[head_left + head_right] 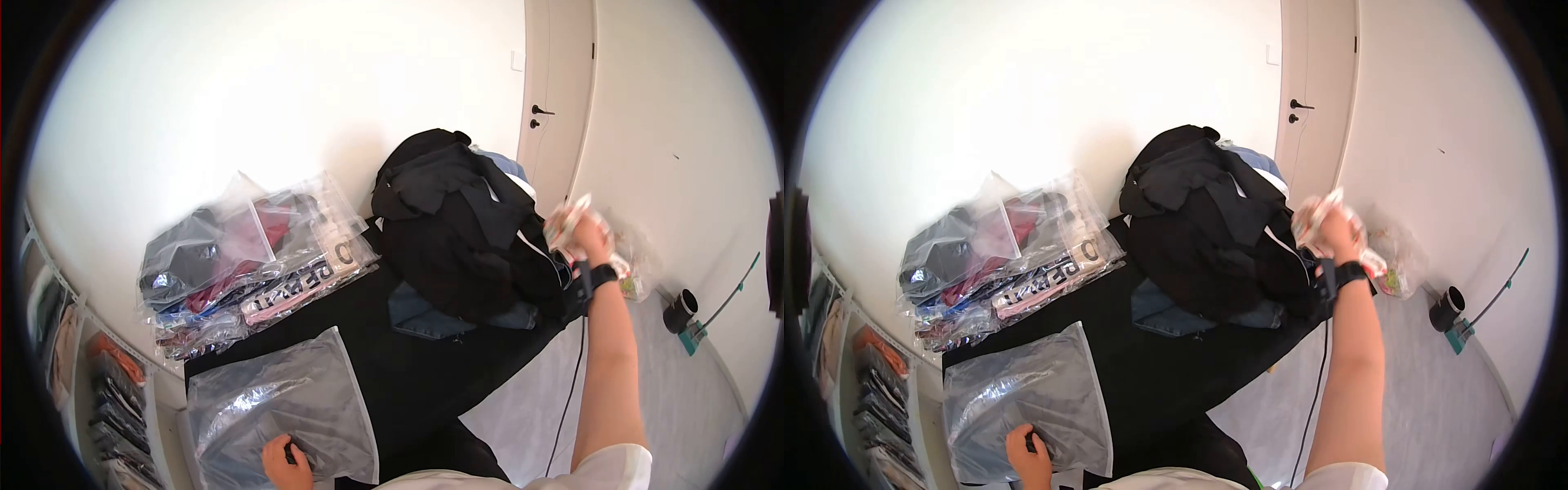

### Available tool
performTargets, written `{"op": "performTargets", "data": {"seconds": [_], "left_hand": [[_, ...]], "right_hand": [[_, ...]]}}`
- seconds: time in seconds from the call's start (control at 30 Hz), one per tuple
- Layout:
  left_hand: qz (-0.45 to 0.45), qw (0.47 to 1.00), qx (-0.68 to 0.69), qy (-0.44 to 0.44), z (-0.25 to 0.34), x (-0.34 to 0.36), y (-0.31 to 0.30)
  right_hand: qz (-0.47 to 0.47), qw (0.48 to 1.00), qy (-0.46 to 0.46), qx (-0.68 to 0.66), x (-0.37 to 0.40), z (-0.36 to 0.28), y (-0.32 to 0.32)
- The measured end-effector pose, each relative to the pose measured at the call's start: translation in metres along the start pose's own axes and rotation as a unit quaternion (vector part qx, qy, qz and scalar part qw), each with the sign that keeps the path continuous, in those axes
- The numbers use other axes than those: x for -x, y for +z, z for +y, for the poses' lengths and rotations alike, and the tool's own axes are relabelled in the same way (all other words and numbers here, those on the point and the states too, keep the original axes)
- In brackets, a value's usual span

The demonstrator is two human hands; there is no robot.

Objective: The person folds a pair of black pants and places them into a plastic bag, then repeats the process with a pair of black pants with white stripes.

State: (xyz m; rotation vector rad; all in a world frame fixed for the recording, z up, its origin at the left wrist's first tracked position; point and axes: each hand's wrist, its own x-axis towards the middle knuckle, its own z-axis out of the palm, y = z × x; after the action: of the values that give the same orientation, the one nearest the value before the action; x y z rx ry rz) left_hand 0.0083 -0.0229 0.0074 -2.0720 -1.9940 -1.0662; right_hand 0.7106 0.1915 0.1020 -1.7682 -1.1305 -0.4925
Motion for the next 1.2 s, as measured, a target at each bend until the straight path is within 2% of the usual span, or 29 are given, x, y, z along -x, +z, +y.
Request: {"op": "performTargets", "data": {"seconds": [0.03, 0.07, 0.1, 0.13, 0.17, 0.2, 0.27, 0.3, 0.33, 0.4, 0.47, 0.53, 0.6, 0.73, 0.87, 0.93, 1.0, 1.03, 1.07, 1.13, 1.2], "left_hand": [[-0.01, 0.999, 0.022, -0.035, -0.005, 0.001, 0.003], [-0.019, 0.996, 0.044, -0.069, -0.009, 0.001, 0.005], [-0.015, 0.996, 0.043, -0.072, -0.009, 0.0, 0.004], [-0.004, 0.999, 0.031, -0.023, -0.01, -0.002, 0.003], [0.005, 0.999, 0.019, 0.026, -0.01, -0.004, 0.001], [0.008, 1.0, 0.016, 0.023, -0.01, -0.005, -0.001], [-0.031, 0.999, 0.006, 0.039, -0.011, -0.007, -0.006], [-0.032, 0.999, 0.004, 0.037, -0.011, -0.008, -0.005], [-0.025, 0.999, 0.012, 0.041, -0.01, -0.009, -0.003], [-0.019, 0.999, 0.02, 0.042, -0.008, -0.009, 0.0], [-0.011, 0.999, 0.021, 0.03, -0.007, -0.009, 0.001], [-0.012, 0.999, 0.021, 0.024, -0.006, -0.01, -0.001], [-0.012, 1.0, 0.019, 0.02, -0.006, -0.011, -0.002], [0.003, 1.0, 0.014, 0.019, -0.004, -0.012, -0.002], [-0.001, 1.0, 0.028, 0.006, -0.004, -0.013, -0.004], [0.001, 1.0, 0.029, 0.005, -0.005, -0.013, -0.005], [0.001, 0.999, 0.035, 0.002, -0.005, -0.012, -0.004], [0.006, 0.999, 0.035, 0.005, -0.005, -0.012, -0.004], [0.011, 0.999, 0.034, 0.008, -0.005, -0.012, -0.003], [0.013, 0.999, 0.034, 0.01, -0.005, -0.011, -0.003], [0.015, 0.999, 0.033, 0.017, -0.007, -0.012, -0.003]], "right_hand": [[-0.162, 0.981, 0.028, 0.101, 0.028, -0.021, 0.004], [-0.318, 0.926, 0.054, 0.198, 0.051, -0.029, 0.006], [-0.26, 0.955, 0.036, 0.137, 0.07, 0.024, 0.038], [-0.201, 0.977, 0.019, 0.072, 0.076, 0.073, 0.075], [-0.253, 0.962, 0.074, 0.073, 0.07, 0.051, 0.067], [-0.255, 0.962, 0.07, 0.069, 0.064, 0.021, 0.052], [-0.232, 0.959, 0.078, 0.144, 0.058, -0.049, 0.024], [-0.144, 0.972, 0.016, 0.185, 0.058, -0.051, 0.037], [-0.146, 0.972, 0.015, 0.185, 0.057, -0.071, 0.037], [-0.148, 0.963, -0.142, 0.172, 0.05, -0.112, 0.04], [-0.182, 0.969, -0.164, 0.017, 0.05, -0.126, 0.079], [-0.207, 0.955, -0.21, -0.031, 0.055, -0.154, 0.109], [-0.217, 0.952, -0.211, -0.043, 0.059, -0.189, 0.133], [-0.16, 0.961, -0.223, 0.031, 0.061, -0.256, 0.161], [-0.145, 0.947, -0.269, 0.1, 0.054, -0.268, 0.194], [-0.211, 0.969, -0.119, -0.041, 0.03, -0.253, 0.213], [-0.063, 0.973, -0.112, -0.194, 0.002, -0.218, 0.241], [-0.083, 0.948, 0.066, -0.301, -0.007, -0.227, 0.207], [-0.099, 0.881, 0.242, -0.394, -0.015, -0.238, 0.169], [0.004, 0.854, 0.244, -0.46, -0.047, -0.171, 0.165], [0.178, 0.848, 0.212, -0.452, -0.067, -0.145, 0.124]]}}
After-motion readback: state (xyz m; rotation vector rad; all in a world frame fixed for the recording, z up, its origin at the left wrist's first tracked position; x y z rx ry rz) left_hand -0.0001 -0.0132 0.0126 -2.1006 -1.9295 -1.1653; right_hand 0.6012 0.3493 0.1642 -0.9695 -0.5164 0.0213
